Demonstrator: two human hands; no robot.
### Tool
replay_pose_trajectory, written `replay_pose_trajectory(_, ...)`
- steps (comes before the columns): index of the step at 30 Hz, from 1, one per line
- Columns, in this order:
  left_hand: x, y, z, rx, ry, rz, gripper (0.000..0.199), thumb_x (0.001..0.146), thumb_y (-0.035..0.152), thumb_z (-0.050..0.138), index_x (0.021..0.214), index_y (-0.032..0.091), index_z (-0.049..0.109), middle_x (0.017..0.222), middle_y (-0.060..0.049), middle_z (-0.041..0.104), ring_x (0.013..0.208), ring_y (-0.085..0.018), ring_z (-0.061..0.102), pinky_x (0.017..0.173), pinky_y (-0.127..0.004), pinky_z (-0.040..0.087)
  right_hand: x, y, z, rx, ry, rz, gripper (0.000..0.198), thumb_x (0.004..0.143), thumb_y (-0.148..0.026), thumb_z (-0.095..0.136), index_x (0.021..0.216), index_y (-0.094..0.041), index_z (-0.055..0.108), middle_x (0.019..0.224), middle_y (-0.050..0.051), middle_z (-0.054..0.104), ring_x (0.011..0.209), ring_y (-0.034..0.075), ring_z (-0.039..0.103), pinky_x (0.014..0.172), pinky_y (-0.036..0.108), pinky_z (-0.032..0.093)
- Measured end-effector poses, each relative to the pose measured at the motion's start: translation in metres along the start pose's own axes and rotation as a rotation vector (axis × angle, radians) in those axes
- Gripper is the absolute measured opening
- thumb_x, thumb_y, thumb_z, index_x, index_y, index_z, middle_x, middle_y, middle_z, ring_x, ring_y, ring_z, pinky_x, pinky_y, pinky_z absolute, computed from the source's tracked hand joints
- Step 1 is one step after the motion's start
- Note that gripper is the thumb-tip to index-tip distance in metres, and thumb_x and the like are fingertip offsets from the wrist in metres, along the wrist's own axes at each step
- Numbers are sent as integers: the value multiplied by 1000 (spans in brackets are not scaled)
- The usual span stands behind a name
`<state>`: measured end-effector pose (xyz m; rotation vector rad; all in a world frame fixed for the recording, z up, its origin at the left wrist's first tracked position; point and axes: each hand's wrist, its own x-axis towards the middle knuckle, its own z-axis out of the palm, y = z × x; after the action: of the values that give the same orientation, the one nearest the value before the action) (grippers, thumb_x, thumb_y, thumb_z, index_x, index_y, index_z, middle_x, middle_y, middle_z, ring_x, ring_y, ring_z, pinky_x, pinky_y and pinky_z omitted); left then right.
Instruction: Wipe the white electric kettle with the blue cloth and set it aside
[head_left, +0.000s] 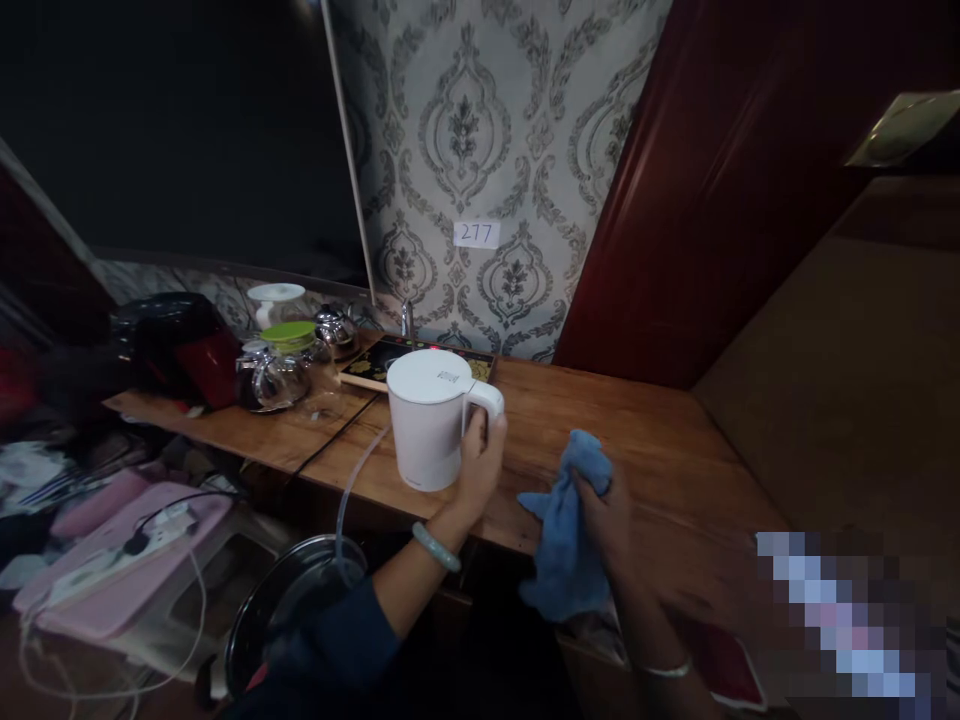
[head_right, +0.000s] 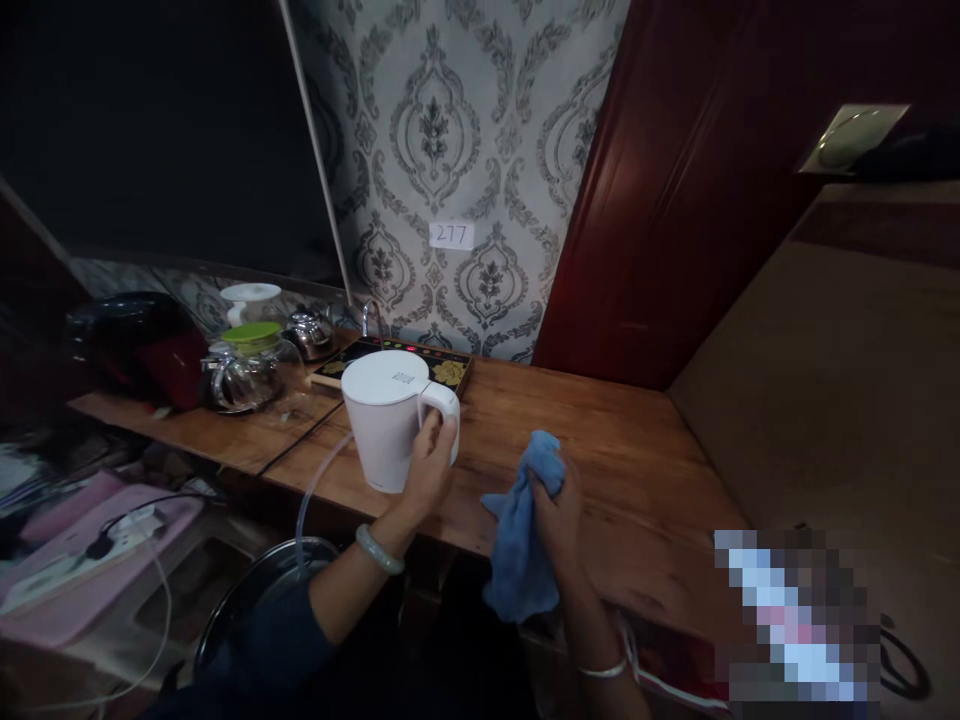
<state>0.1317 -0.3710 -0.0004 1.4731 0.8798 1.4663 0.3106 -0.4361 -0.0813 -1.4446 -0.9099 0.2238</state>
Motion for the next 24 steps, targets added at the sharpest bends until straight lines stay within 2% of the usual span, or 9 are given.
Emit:
replay_pose_trajectory(2,5,0,11,-21,75,9,46,97,58,49,117,19,63,118,-12,69,114,-25,62,106,-42,46,0,12,6,-91,-48,-146,46,81,-46,63,117,-18,68,123,13,69,117,32,62,107,53,44)
replay_pose_trajectory(4,8,-1,18,-23,134,17,48,96,63,46,105,19,62,102,-10,67,100,-24,62,97,-40,48,-3,27,11,-171,-97,-222,44,83,-42,59,120,-18,66,122,14,69,117,32,61,106,54,45)
replay_pose_trajectory(9,5,-8,22,-53,201,70,53,94,72,40,82,23,54,74,-3,54,70,-19,51,70,-34,45,-10,50,19,-276,-146,-321,44,85,-34,55,126,-19,61,124,15,66,117,32,60,104,55,47)
replay_pose_trajectory(12,-2,-8,17,-52,196,102,55,94,74,39,76,23,52,69,-1,51,64,-17,47,63,-33,41,-10,49,19,-308,-116,-337,44,86,-34,55,126,-19,60,125,15,62,118,33,58,105,56,46)
replay_pose_trajectory(16,-12,-6,5,-132,117,73,57,91,75,44,77,21,56,66,-1,53,62,-16,47,59,-32,40,-11,41,17,-310,-56,-355,43,86,-34,56,126,-19,60,134,15,53,125,33,53,108,58,43)
replay_pose_trajectory(24,-12,-6,-43,-444,-208,-141,58,82,75,57,82,17,60,54,3,48,46,-9,38,44,-24,29,-12,32,15,-289,-8,-333,38,88,-36,59,124,-22,61,139,13,48,130,32,49,112,58,40)
